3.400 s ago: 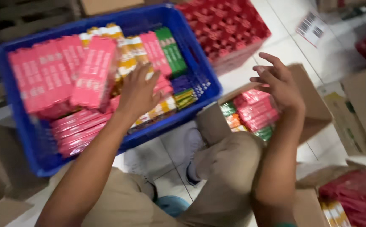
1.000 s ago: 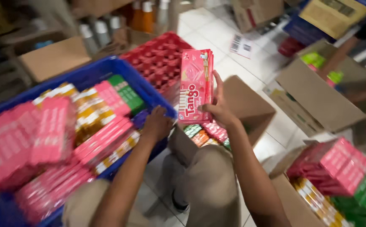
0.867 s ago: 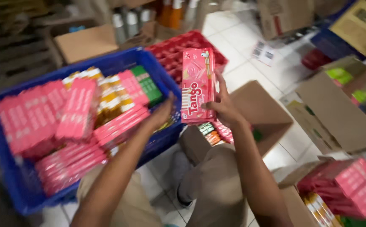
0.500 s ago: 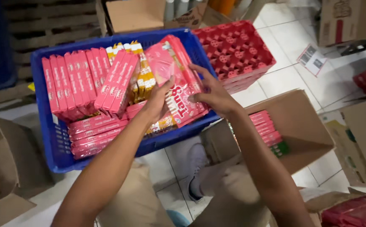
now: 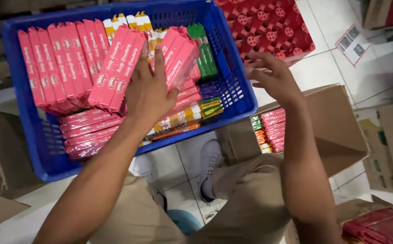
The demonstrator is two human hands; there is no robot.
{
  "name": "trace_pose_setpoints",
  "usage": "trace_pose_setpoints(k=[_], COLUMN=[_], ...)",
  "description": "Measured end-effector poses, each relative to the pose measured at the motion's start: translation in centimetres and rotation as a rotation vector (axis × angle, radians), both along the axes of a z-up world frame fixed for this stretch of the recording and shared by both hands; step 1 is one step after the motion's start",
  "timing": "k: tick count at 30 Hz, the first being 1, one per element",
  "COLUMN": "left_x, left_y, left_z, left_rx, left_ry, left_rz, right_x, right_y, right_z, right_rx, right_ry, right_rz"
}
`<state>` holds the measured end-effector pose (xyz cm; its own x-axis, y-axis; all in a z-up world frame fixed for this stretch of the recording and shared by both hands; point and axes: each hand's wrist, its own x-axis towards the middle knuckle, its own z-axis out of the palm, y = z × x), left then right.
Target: The person transfers packs of Tango snacks from a cardboard box into a blue plastic crate, arranging them by color and type. The person repeatedly picks up packs, places them in the crate, and adjusts the arrangement to fit more items.
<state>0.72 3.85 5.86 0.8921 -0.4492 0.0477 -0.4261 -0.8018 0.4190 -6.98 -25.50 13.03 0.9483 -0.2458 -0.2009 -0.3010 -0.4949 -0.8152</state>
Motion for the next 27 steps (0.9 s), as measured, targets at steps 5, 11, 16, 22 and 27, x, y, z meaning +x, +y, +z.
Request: trace_pose_setpoints(k=[5,11,16,22,27], left_x=[-0.2,1.3,0.6,-1.3,-4.9], left_y=[-1.1,-2.4,-3.5,-4.1,-6.2], left_z=[-2.6,-7.3,-8.2,-6.2,-5.1], left_rx=[0.178,0.262,0.328,0.150,0.053], left_ry=[-0.270,-0.379,-0.550,-0.750,-0.479], left_rz=[0.122,0.179,0.149,0.013,-0.418], right_x=[-0.9,-1.8,-2.6,-4.9,-7.9], right_y=[-2.7,-3.7,-4.3,-6.2,-10.3], right_z=[-1.5,-2.3,-1.7,-0.3,-1.3], right_rx=[0.081,0.062,0.056,0.074,0.141], right_ry=[-0.087,-0.037,-0.006,-0.039,-0.034], right_rz=[-0.089,-0.082,-0.080,-0.136,-0.244])
